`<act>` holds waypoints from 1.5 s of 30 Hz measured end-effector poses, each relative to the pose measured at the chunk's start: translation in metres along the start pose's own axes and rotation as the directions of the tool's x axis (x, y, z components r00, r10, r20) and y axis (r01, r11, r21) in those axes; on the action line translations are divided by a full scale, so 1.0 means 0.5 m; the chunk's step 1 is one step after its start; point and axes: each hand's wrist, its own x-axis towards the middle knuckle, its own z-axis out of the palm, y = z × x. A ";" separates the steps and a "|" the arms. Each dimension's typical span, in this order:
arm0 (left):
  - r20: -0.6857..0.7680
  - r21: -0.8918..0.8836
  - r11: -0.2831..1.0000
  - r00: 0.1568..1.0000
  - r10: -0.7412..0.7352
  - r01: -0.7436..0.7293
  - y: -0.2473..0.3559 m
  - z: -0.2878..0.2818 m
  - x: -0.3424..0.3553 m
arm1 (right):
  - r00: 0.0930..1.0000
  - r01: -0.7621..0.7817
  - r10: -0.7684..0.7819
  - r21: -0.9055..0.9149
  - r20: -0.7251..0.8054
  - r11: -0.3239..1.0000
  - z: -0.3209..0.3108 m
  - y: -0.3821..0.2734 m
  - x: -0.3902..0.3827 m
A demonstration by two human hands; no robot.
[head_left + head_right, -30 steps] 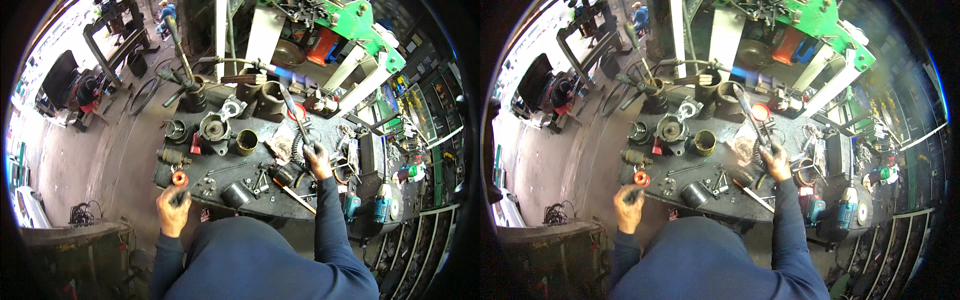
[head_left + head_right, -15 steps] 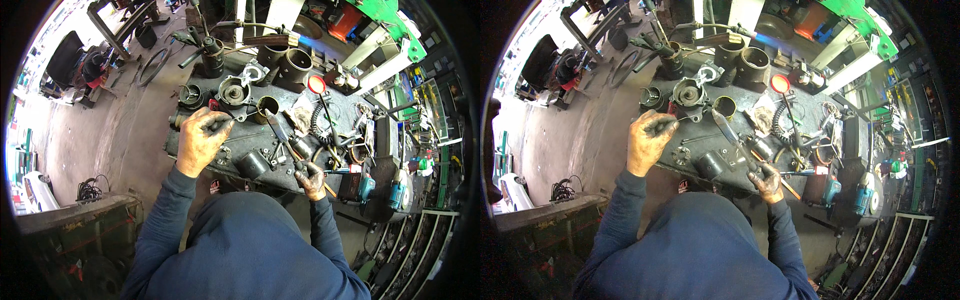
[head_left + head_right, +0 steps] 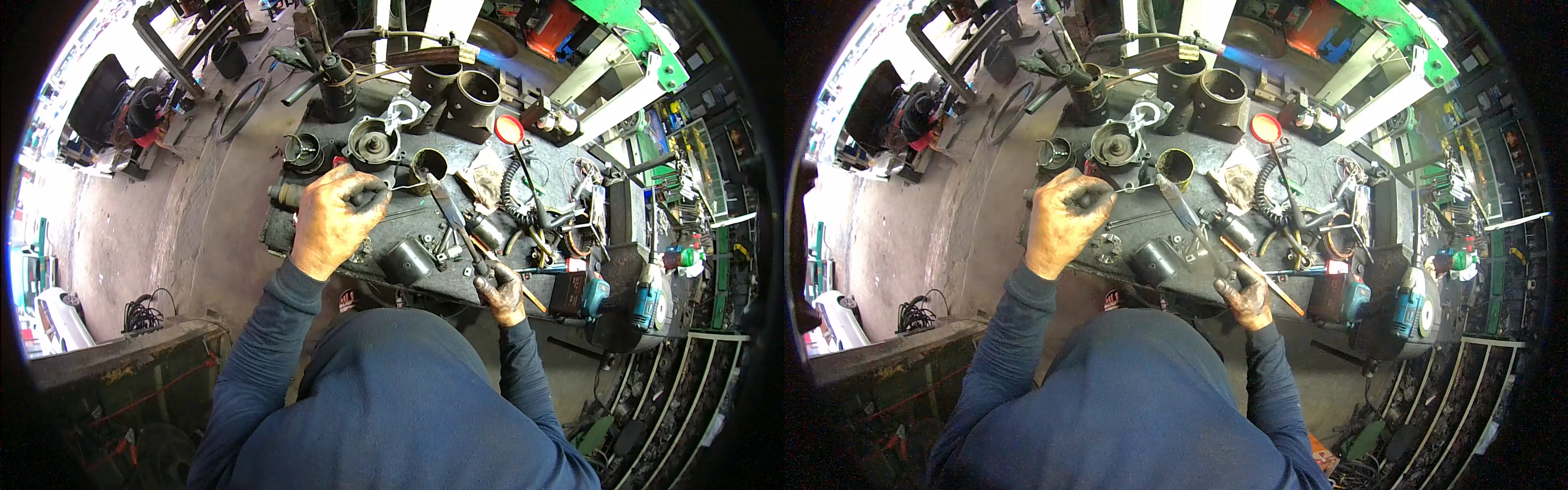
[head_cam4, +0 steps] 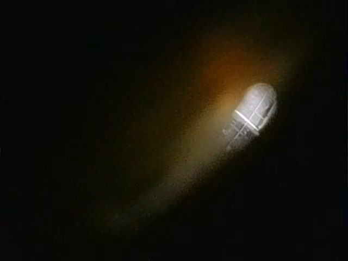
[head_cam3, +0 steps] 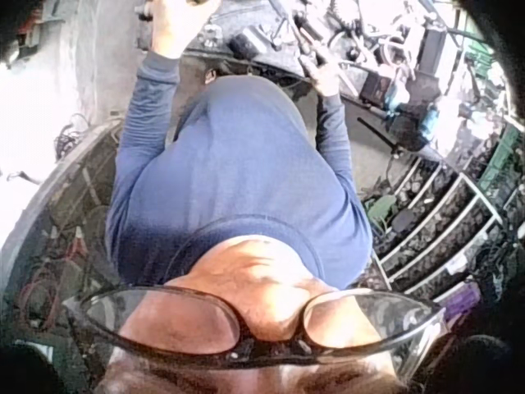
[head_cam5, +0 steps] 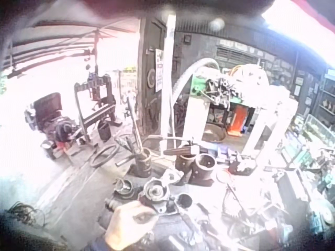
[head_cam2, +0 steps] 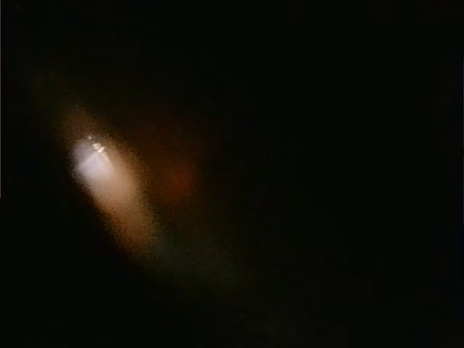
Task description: The person organizes small mechanical parts on a workbench, retrieves a thin metal strip from a shelf, and uses it to scrape the interior of a cylindrical metal part. They also handle a red-handled screwdriver and a yellow container while working on the bench.
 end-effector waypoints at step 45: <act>-0.029 0.065 0.992 0.994 0.109 -0.107 0.014 0.030 0.006 | 0.993 -0.085 0.064 0.215 0.101 0.973 0.017 0.067 -0.008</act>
